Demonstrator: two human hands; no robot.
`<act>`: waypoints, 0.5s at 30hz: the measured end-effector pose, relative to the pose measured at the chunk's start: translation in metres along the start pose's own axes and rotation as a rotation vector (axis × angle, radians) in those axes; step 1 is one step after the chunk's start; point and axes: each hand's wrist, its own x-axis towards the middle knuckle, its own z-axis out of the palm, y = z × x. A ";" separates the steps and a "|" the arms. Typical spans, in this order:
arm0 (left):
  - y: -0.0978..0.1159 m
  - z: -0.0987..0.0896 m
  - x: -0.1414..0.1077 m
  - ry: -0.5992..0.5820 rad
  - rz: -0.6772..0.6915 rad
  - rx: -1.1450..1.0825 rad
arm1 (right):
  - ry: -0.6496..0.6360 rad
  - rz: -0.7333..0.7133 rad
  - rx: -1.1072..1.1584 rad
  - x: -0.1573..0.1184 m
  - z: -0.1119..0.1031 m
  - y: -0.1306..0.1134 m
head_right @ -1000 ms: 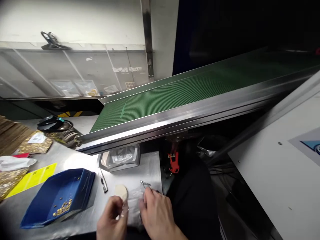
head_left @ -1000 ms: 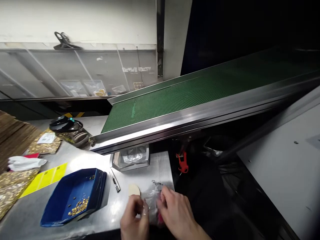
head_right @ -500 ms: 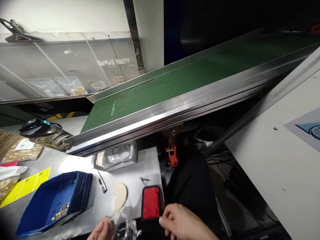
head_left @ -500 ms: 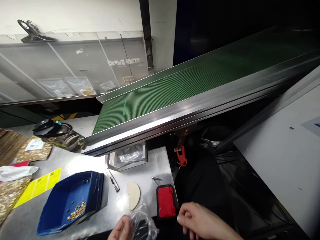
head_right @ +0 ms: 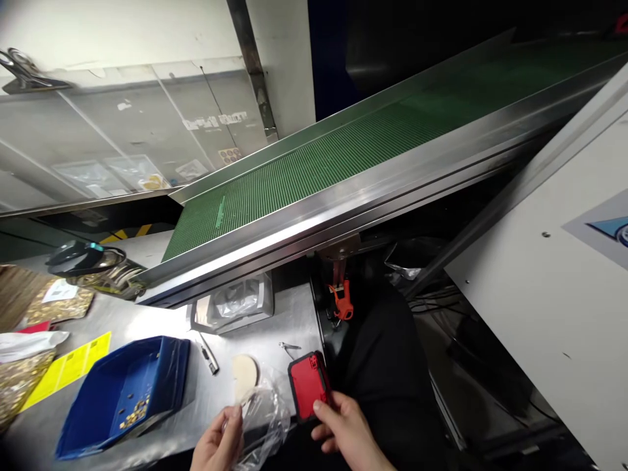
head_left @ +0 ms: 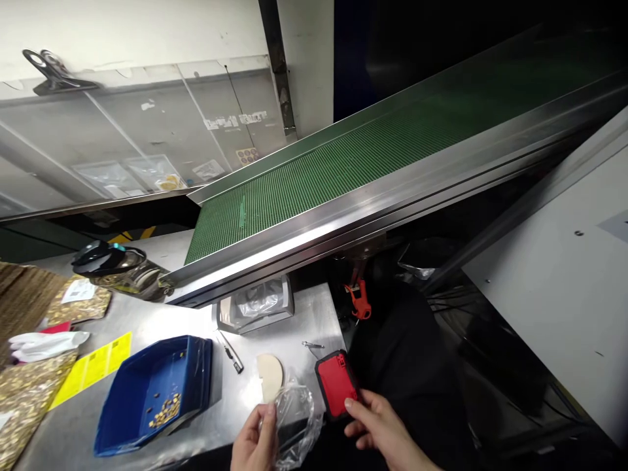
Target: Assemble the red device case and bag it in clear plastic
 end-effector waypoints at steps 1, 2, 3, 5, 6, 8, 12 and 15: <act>-0.001 0.003 0.000 -0.002 0.020 0.044 | 0.004 -0.100 -0.102 -0.003 -0.005 -0.004; -0.002 0.005 0.000 -0.002 0.042 0.091 | 0.007 -0.188 -0.190 -0.007 -0.010 -0.011; -0.002 0.008 0.001 0.001 0.068 0.143 | 0.015 -0.261 -0.262 -0.014 -0.014 -0.019; -0.001 0.016 0.002 0.016 0.135 0.253 | 0.057 -0.381 -0.366 -0.029 -0.021 -0.036; -0.001 0.019 0.003 0.024 0.173 0.302 | 0.084 -0.452 -0.420 -0.038 -0.023 -0.045; 0.001 0.028 0.005 0.026 0.245 0.371 | 0.106 -0.636 -0.588 -0.053 -0.023 -0.059; 0.008 0.045 0.007 -0.055 0.291 0.363 | 0.019 -0.966 -1.154 -0.064 -0.013 -0.061; 0.013 0.055 0.005 -0.098 0.327 0.374 | 0.008 -1.157 -1.472 -0.058 -0.007 -0.045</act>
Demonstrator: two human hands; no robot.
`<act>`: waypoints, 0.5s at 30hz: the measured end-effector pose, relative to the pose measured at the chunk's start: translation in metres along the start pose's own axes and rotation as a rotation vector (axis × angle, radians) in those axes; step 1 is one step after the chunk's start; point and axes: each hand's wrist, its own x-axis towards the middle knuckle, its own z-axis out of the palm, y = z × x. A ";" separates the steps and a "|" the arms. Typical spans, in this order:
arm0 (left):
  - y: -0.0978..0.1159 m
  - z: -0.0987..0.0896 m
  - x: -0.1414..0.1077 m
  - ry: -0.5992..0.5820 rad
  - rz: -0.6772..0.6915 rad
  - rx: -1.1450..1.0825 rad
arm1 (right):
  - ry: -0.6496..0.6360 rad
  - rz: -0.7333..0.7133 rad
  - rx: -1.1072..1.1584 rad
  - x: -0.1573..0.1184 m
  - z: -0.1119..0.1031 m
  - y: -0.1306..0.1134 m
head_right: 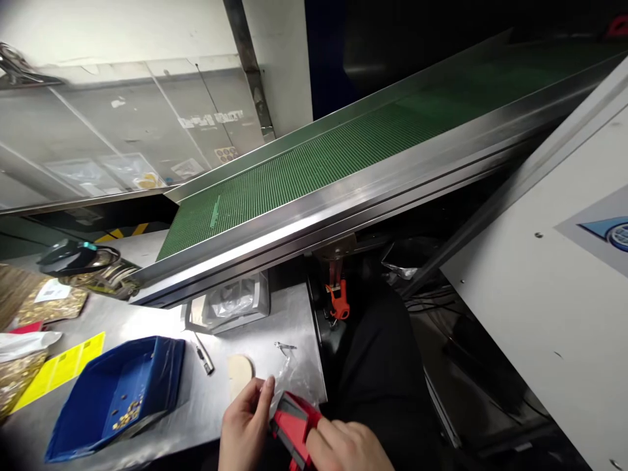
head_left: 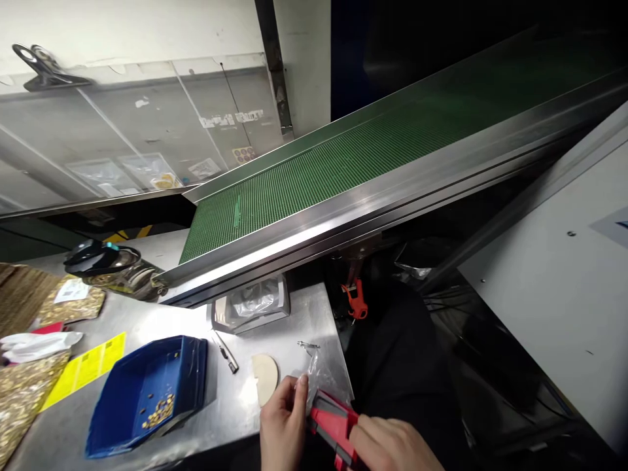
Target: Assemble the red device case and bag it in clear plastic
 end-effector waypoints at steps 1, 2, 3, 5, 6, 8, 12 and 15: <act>0.002 0.002 -0.001 -0.006 0.032 0.024 | 0.004 -0.037 -0.061 -0.002 0.005 -0.001; 0.004 0.004 -0.003 -0.011 0.078 0.060 | 0.009 -0.046 -0.100 -0.004 0.009 -0.001; 0.006 0.005 -0.005 -0.021 0.142 0.102 | 0.014 -0.021 -0.114 -0.005 0.011 -0.001; 0.008 0.008 -0.009 -0.037 0.323 0.190 | 0.005 0.087 -0.067 -0.007 0.009 0.000; 0.009 0.009 -0.011 -0.039 0.428 0.237 | 0.003 0.152 -0.025 -0.007 0.006 0.002; 0.009 0.011 -0.013 -0.017 0.610 0.333 | 0.007 0.279 0.080 -0.006 -0.003 0.005; 0.007 0.019 -0.015 0.051 0.688 0.410 | -0.025 0.468 0.378 -0.004 -0.013 0.012; 0.008 0.025 -0.021 0.035 0.604 0.304 | -0.070 0.482 0.541 -0.002 -0.010 0.015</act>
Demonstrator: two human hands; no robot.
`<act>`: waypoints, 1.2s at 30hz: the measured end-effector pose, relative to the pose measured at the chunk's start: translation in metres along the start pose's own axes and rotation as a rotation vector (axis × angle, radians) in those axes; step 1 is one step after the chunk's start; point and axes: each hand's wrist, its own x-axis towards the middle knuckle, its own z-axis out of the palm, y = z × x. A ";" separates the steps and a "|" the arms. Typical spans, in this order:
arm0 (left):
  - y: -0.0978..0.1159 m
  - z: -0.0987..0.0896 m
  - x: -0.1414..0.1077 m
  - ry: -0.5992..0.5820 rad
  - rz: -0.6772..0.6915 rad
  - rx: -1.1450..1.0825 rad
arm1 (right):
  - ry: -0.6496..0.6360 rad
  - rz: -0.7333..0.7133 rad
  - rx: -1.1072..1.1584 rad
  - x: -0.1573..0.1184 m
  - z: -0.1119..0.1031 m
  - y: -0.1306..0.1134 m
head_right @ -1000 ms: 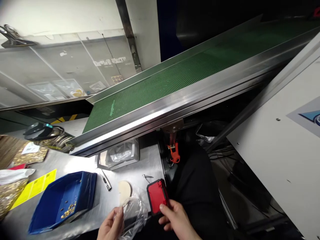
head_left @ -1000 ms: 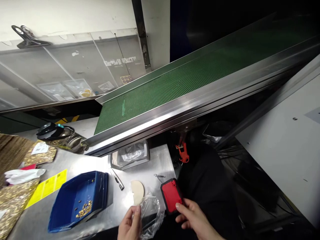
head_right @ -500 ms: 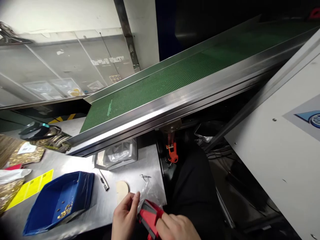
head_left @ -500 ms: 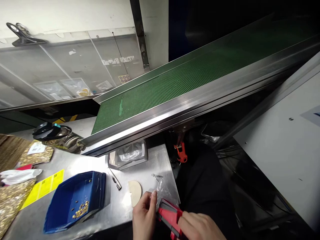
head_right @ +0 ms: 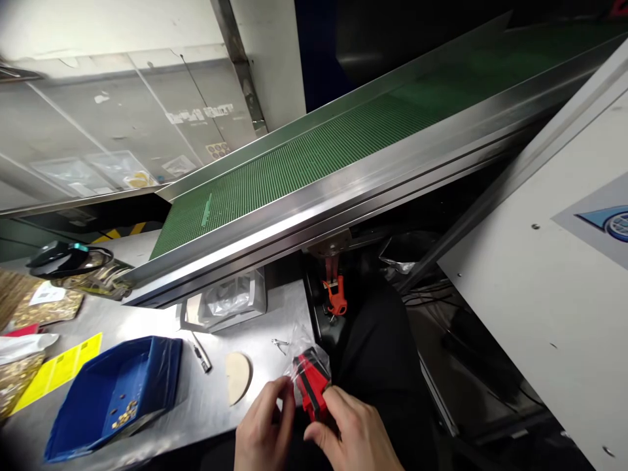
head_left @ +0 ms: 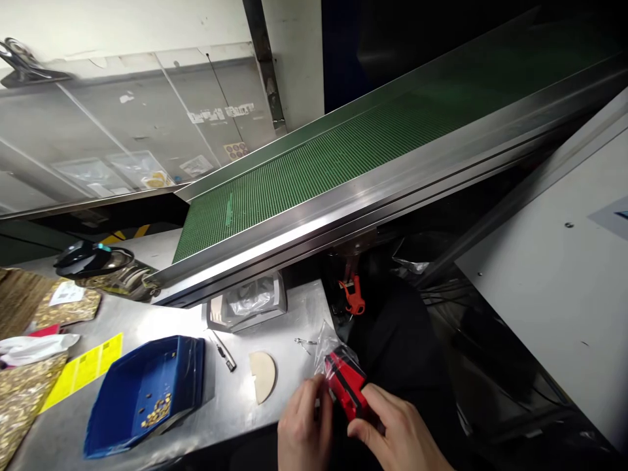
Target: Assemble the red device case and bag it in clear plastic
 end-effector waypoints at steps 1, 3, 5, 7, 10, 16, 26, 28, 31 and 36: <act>0.004 0.001 -0.001 -0.001 -0.032 -0.040 | -0.022 -0.002 0.017 0.001 0.001 0.001; 0.014 0.000 -0.003 -0.006 -0.092 -0.119 | -0.069 0.008 0.012 0.003 0.001 0.002; 0.023 0.000 -0.003 -0.012 -0.158 -0.212 | -0.115 0.021 -0.022 0.005 -0.004 0.000; 0.029 0.000 -0.001 -0.026 -0.265 -0.337 | -0.158 0.011 -0.066 0.007 -0.011 -0.003; 0.024 0.003 0.000 -0.083 -0.512 -0.555 | -0.190 -0.050 -0.146 0.013 -0.022 -0.009; -0.009 -0.003 -0.006 -0.200 -0.709 -0.482 | -0.224 -0.233 -0.345 0.030 -0.015 -0.012; -0.013 -0.024 0.014 -0.192 -0.481 -0.149 | -0.224 -0.365 -0.410 0.040 0.000 -0.018; -0.006 -0.026 0.017 -0.195 -0.436 -0.248 | -0.222 -0.368 -0.427 0.042 0.001 -0.021; 0.003 -0.030 0.017 -0.185 -0.340 -0.345 | -0.223 -0.368 -0.423 0.045 0.000 -0.026; 0.003 -0.035 0.009 -0.125 -0.425 -0.259 | -0.201 -0.307 -0.332 0.047 -0.007 -0.025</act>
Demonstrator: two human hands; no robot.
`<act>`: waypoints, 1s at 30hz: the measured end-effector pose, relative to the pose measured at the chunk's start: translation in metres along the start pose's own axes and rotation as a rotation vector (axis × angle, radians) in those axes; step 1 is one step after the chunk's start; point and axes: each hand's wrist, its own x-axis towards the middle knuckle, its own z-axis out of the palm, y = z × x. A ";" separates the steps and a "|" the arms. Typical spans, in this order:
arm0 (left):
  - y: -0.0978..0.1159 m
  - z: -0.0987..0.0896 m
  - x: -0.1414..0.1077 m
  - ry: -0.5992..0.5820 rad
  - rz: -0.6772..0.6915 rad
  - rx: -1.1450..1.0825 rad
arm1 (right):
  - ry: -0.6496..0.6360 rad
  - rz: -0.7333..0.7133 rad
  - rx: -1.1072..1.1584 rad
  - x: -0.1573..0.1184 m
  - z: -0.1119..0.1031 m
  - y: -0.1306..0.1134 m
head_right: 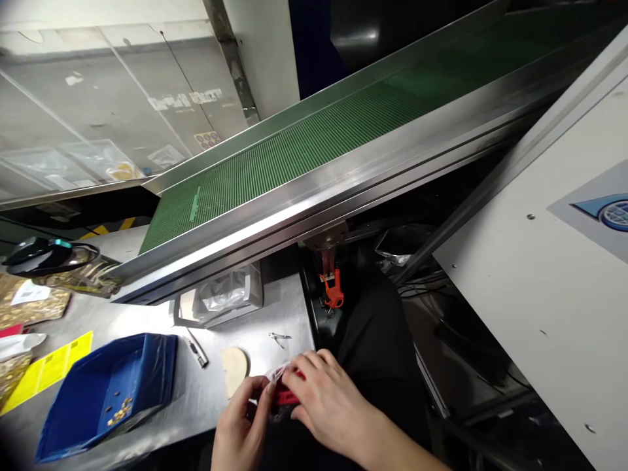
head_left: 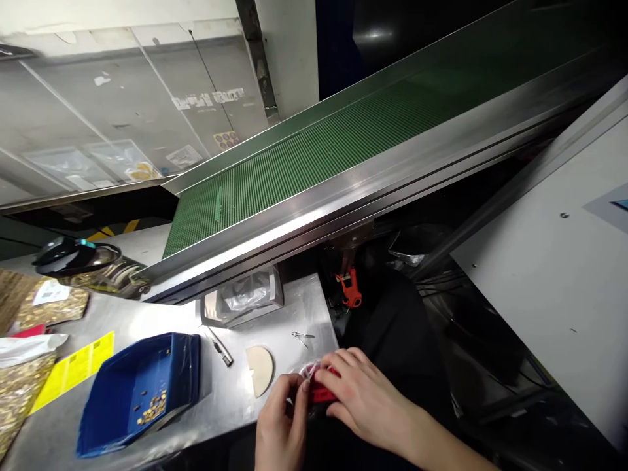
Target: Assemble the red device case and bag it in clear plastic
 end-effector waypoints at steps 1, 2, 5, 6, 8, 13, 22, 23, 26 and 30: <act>-0.001 -0.002 -0.001 0.040 -0.021 0.008 | 0.019 0.047 0.040 -0.002 0.000 0.004; -0.002 -0.003 -0.002 0.073 -0.035 0.012 | 0.036 0.108 0.088 -0.004 0.001 0.008; -0.003 -0.009 -0.003 0.067 -0.048 0.005 | 0.032 0.331 0.261 -0.012 0.009 0.022; -0.003 -0.010 -0.003 0.048 -0.050 -0.002 | 0.018 0.396 0.318 -0.015 0.014 0.026; -0.001 -0.010 -0.004 0.034 -0.065 -0.024 | -0.014 0.483 0.430 -0.020 0.023 0.033; 0.004 -0.007 -0.005 0.041 -0.117 -0.050 | 0.008 0.562 0.657 -0.026 0.040 0.046; -0.002 -0.003 -0.005 -0.009 -0.135 -0.054 | 0.129 0.575 0.731 -0.004 0.052 0.057; -0.003 -0.002 -0.006 -0.014 -0.134 -0.044 | 0.137 0.572 0.727 -0.002 0.053 0.058; -0.008 0.001 -0.006 -0.011 -0.126 0.002 | 0.156 0.566 0.729 -0.001 0.054 0.060; -0.010 0.005 -0.005 -0.007 -0.117 0.024 | 0.222 0.580 0.740 -0.006 0.050 0.064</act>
